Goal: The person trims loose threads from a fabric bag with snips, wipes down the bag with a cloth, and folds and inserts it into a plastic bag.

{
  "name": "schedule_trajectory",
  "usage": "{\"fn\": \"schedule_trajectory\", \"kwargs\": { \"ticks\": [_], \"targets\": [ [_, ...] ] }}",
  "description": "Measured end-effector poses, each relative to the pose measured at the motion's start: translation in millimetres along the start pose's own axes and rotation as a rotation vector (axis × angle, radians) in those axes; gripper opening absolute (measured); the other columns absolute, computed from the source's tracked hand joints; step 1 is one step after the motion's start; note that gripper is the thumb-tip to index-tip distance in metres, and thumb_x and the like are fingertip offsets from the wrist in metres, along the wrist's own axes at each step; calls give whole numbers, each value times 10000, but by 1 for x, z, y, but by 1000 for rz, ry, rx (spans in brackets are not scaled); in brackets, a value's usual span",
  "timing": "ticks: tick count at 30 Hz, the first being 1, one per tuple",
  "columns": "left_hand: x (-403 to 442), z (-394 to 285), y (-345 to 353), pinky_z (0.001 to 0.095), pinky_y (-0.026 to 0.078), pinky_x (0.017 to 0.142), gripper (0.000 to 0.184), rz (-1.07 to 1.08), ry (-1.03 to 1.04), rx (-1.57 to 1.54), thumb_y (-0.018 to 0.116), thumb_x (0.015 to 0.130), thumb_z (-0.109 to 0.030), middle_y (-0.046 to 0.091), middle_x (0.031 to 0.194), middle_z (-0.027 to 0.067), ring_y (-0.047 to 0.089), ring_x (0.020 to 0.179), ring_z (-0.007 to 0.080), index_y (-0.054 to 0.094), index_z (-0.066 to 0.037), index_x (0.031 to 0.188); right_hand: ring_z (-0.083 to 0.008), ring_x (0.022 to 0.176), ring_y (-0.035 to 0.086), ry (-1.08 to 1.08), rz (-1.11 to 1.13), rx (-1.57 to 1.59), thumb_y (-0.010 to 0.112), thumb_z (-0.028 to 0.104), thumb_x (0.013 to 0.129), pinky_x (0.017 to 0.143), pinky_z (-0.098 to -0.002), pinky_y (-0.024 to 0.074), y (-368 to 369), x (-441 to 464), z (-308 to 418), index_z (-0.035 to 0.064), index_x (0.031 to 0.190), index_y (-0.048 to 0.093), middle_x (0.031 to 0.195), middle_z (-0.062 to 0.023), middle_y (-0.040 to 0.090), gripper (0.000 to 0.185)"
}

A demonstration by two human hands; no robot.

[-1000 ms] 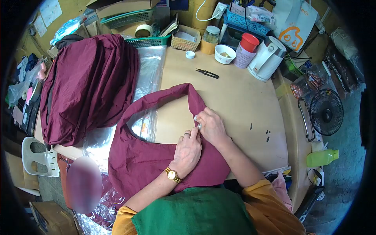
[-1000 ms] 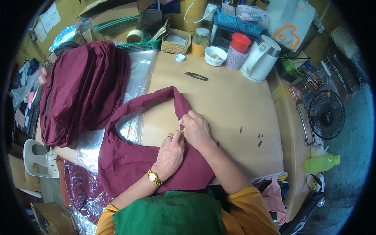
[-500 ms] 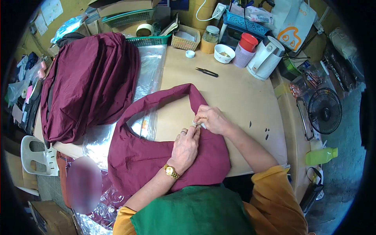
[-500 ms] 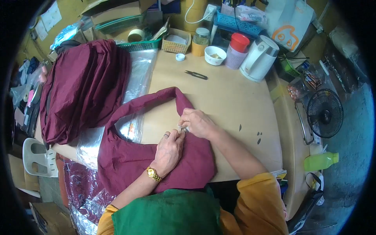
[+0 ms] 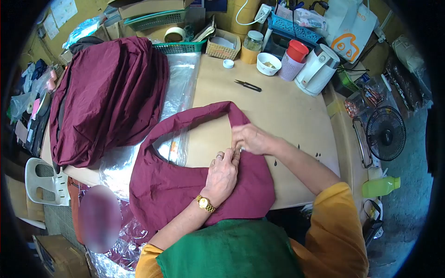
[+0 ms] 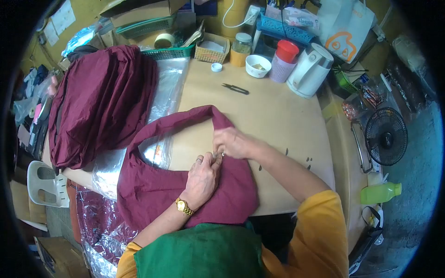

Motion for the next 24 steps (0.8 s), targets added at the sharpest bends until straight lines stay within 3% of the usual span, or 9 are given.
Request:
{"fn": "schedule_trajectory", "kwargs": {
  "ticks": [3, 5, 7, 10, 12, 16, 20, 23, 24],
  "targets": [
    [8, 4, -9, 412, 527, 764, 314, 4, -14, -96, 569, 904, -90, 564, 1003, 143, 590, 913, 314, 638, -5, 1198, -279, 784, 613, -3, -169, -70, 666, -46, 769, 706, -382, 512, -12, -1, -16, 2, 809, 677, 841, -108, 607, 63],
    [21, 21, -15, 429, 514, 804, 288, 53, -123, -477, 575, 931, -164, 626, 979, 179, 619, 920, 358, 661, 16, 1139, -324, 793, 615, 153, -362, 28, 659, 21, 810, 731, -400, 514, -18, -4, -24, 14, 844, 691, 887, -152, 607, 48],
    [41, 42, -5, 451, 499, 837, 326, 92, -230, -498, 552, 973, -247, 667, 931, 225, 630, 897, 411, 669, 45, 1060, -254, 806, 629, 167, -434, 71, 640, 4, 848, 747, -349, 520, -10, -10, -28, -3, 871, 673, 924, -119, 613, 40],
    [58, 64, 13, 442, 495, 843, 396, 309, -444, -540, 540, 991, -306, 667, 868, 255, 651, 834, 381, 677, 61, 934, -100, 848, 618, 305, -707, 402, 595, -44, 909, 734, -239, 505, -13, -22, -49, -29, 905, 652, 904, -28, 614, 59],
    [59, 62, 43, 407, 506, 797, 407, 543, -498, -736, 578, 983, -310, 662, 794, 251, 664, 761, 290, 667, 67, 861, -96, 830, 621, 331, -747, 464, 597, -44, 911, 723, -234, 505, -9, -26, -64, -28, 917, 651, 906, -31, 623, 56],
    [47, 53, 50, 384, 514, 730, 366, 480, -456, -922, 646, 941, -293, 648, 703, 200, 644, 682, 209, 677, 55, 834, -77, 791, 624, 369, -807, 559, 604, -32, 924, 704, -221, 504, -9, -32, -69, -24, 932, 648, 919, -39, 641, 45],
    [36, 39, 15, 419, 526, 685, 257, 179, -385, -562, 696, 872, -231, 662, 689, 177, 666, 653, 294, 692, 24, 837, -63, 794, 619, 374, -782, 642, 597, -24, 938, 689, -218, 499, -10, -27, -66, -29, 936, 645, 908, -35, 639, 48],
    [36, 34, 11, 458, 530, 699, 201, 116, -332, -431, 701, 835, -195, 680, 748, 212, 675, 730, 376, 694, 6, 832, -140, 777, 659, 610, -699, 664, 637, -5, 892, 689, -276, 521, -17, -40, -52, -16, 903, 668, 883, -60, 654, 35],
    [37, 34, 13, 456, 533, 699, 210, 113, -297, -404, 701, 838, -201, 681, 749, 213, 677, 728, 376, 693, 9, 830, -184, 764, 656, 497, -564, 300, 651, 2, 860, 707, -311, 526, -26, -37, -24, -14, 885, 680, 853, -77, 654, 42]
  ]
}}
Point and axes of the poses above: each hand's wrist, its own x-axis towards the middle knuckle, its own y-axis out of the palm, z = x × y, the point moved 8 cm from there along x, towards the middle knuckle
